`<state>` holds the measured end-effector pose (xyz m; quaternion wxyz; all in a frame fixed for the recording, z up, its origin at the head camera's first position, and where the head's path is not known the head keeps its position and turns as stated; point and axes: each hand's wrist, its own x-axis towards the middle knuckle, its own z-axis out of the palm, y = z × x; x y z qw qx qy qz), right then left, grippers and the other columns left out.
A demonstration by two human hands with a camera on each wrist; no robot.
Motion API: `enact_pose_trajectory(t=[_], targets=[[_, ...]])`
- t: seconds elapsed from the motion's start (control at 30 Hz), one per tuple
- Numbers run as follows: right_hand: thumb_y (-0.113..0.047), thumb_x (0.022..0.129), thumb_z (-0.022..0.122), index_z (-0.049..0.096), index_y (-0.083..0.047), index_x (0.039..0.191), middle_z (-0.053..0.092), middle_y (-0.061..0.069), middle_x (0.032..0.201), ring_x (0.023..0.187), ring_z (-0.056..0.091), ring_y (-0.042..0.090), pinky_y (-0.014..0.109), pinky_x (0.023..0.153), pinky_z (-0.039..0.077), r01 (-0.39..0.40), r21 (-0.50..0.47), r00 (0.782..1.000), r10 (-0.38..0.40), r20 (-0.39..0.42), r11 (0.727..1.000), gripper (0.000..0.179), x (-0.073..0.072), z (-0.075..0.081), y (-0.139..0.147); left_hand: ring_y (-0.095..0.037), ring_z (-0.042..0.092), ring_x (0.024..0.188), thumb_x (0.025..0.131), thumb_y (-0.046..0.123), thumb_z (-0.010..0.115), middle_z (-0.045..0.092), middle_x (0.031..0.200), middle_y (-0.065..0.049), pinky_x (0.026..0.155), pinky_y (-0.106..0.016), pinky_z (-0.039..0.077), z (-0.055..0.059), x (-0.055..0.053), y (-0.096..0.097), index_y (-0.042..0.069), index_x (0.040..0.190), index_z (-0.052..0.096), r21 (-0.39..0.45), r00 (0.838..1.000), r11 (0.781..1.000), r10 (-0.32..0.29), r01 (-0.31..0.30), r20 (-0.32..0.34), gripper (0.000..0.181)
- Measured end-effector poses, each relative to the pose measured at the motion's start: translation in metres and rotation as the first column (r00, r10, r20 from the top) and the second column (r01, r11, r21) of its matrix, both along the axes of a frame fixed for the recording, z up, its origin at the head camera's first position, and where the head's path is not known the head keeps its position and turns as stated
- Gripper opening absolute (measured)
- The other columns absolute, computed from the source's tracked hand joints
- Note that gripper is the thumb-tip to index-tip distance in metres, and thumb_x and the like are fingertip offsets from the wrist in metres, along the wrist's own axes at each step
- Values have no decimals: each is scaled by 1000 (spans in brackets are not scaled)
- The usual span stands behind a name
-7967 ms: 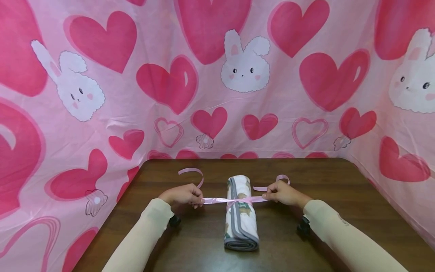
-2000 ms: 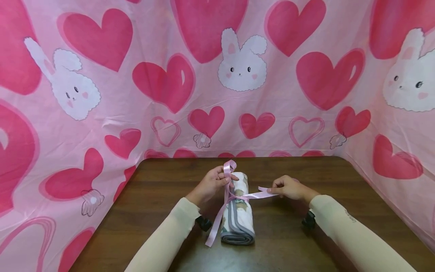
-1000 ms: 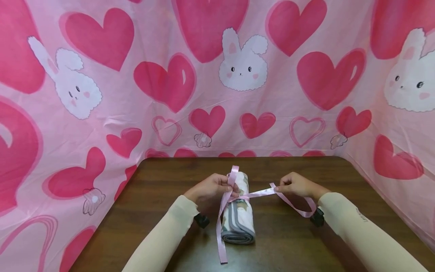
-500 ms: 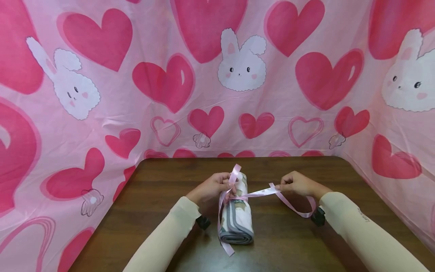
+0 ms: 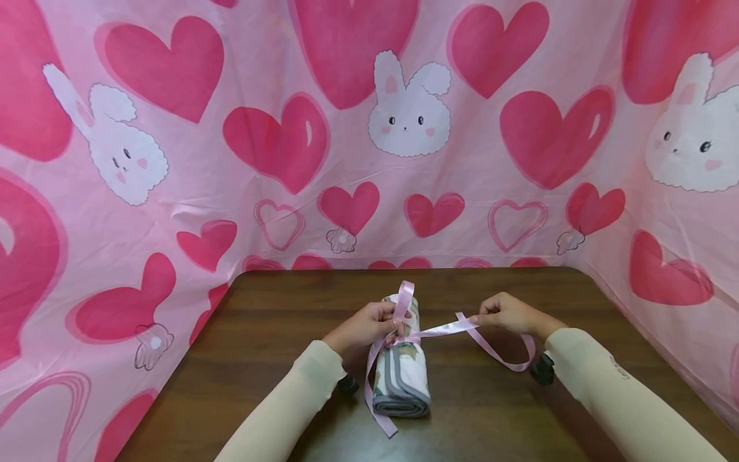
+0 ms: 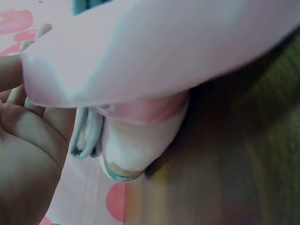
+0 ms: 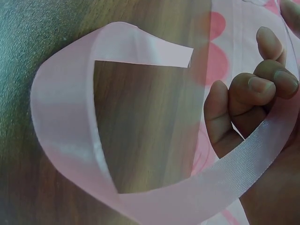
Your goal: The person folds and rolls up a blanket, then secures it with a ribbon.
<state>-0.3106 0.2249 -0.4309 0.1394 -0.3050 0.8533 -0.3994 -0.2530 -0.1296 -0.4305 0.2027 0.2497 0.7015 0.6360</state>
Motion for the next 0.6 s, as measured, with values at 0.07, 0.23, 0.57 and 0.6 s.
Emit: enact_pose_trajectory(t=[0.07, 0.23, 0.57, 0.6], targets=[[-26, 92, 68, 64, 2, 74, 39, -8, 58, 54, 36, 6, 23, 47, 31, -13, -7, 1000, 13, -19, 1000, 33, -1, 0, 0, -19, 56, 70, 99, 7, 53, 63, 87, -13, 66, -27, 50, -2, 1, -1, -5, 124, 56, -13, 1000, 1000, -13, 13, 10, 28], [-24, 93, 67, 65, -1, 74, 42, -8, 60, 56, 39, 7, 24, 49, 33, -35, -7, 998, 35, -54, 999, 29, -2, -3, 0, -22, 59, 78, 99, 12, 55, 63, 88, -15, 81, -35, 50, -3, 1, -4, -4, 119, 59, -51, 999, 998, -35, 35, -10, 25], [-21, 92, 68, 66, 0, 76, 42, -5, 60, 56, 40, 9, 24, 49, 33, -24, -8, 999, 23, -28, 1000, 27, -2, -5, 1, -23, 60, 82, 99, 11, 55, 63, 89, -14, 85, -37, 48, 0, 3, -5, -3, 113, 62, -115, 997, 992, -51, 45, -50, 20], [-20, 92, 68, 66, 0, 76, 42, -5, 60, 55, 39, 8, 24, 48, 33, -28, -17, 999, 27, -25, 999, 26, -2, -4, 1, -22, 60, 82, 99, 11, 55, 64, 89, -13, 84, -38, 48, 0, 3, -6, -2, 113, 62, -124, 998, 991, -49, 44, -45, 20]])
